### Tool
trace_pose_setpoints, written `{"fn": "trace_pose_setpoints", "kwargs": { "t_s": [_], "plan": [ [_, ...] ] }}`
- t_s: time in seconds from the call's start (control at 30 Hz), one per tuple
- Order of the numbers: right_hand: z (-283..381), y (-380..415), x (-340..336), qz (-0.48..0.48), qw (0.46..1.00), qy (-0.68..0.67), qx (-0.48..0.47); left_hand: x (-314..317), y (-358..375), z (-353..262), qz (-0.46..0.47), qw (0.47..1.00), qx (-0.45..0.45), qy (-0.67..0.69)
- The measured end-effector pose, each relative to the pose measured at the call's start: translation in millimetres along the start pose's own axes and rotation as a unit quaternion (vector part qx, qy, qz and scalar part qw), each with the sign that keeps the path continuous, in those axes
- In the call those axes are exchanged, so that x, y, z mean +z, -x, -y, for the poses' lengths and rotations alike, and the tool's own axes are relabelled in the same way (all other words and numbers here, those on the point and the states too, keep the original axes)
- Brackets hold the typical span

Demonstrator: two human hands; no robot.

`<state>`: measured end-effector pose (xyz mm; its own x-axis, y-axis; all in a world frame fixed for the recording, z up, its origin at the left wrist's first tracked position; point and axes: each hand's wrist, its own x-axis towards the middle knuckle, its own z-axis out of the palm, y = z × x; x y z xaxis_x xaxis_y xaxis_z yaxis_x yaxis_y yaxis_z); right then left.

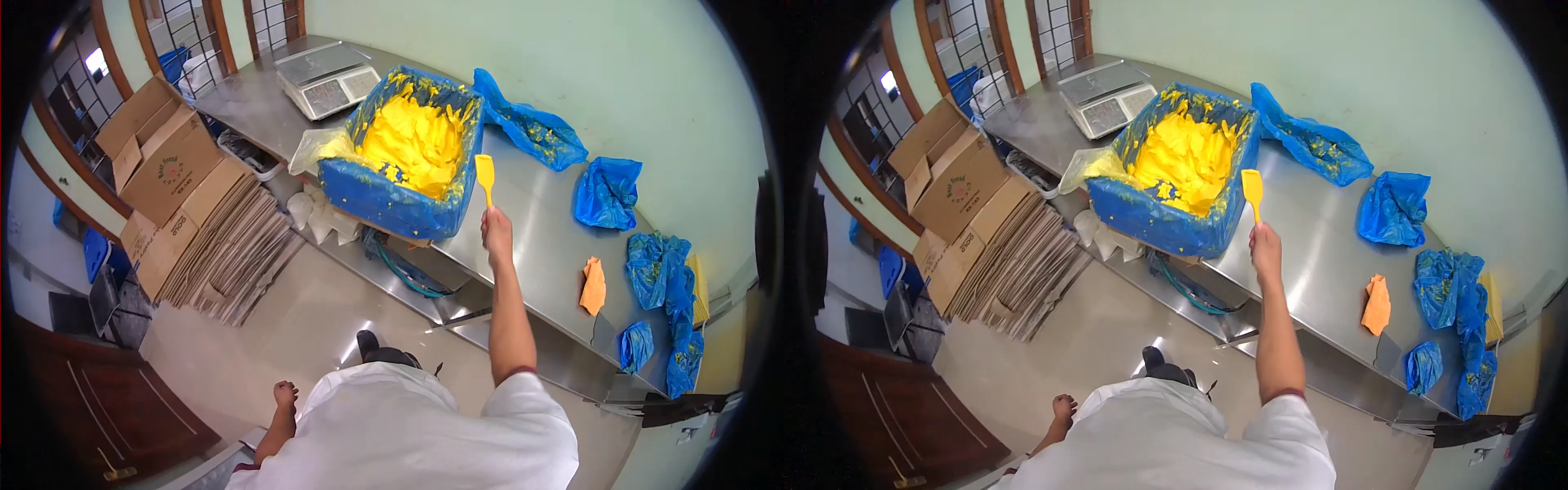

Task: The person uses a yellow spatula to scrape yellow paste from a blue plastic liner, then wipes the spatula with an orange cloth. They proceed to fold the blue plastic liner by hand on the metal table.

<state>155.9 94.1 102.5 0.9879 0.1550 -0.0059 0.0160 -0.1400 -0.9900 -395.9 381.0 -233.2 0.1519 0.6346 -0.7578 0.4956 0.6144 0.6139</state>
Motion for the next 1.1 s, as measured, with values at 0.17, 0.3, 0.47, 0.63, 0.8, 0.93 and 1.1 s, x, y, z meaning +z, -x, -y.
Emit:
{"fn": "trace_pose_setpoints", "kwargs": {
  "t_s": [0.17,0.3,0.47,0.63,0.8,0.93,1.1],
  "plan": [
    [-19,-20,0,0.004,0.981,0.136,-0.139,-6,-27,-34,-0.008,1.000,-0.022,-0.003],
    [-1,57,0,0.035,0.957,0.209,-0.199,-26,-51,-46,0.034,0.998,-0.028,-0.053],
    [-21,106,32,-0.067,0.985,-0.153,0.044,-67,-89,-82,0.044,0.991,-0.028,-0.120],
    [-35,108,100,-0.172,0.963,-0.179,0.102,-90,-121,-137,0.033,0.992,0.008,-0.125],
    [-10,162,130,-0.214,0.951,-0.217,0.041,-108,-133,-161,0.088,0.988,0.041,-0.124],
    [-58,185,175,-0.278,0.882,-0.355,0.137,-125,-148,-146,0.133,0.929,0.111,-0.327],
    [-58,155,220,-0.299,0.853,-0.408,0.132,-160,-166,-124,0.188,0.645,0.346,-0.655]
  ]
}}
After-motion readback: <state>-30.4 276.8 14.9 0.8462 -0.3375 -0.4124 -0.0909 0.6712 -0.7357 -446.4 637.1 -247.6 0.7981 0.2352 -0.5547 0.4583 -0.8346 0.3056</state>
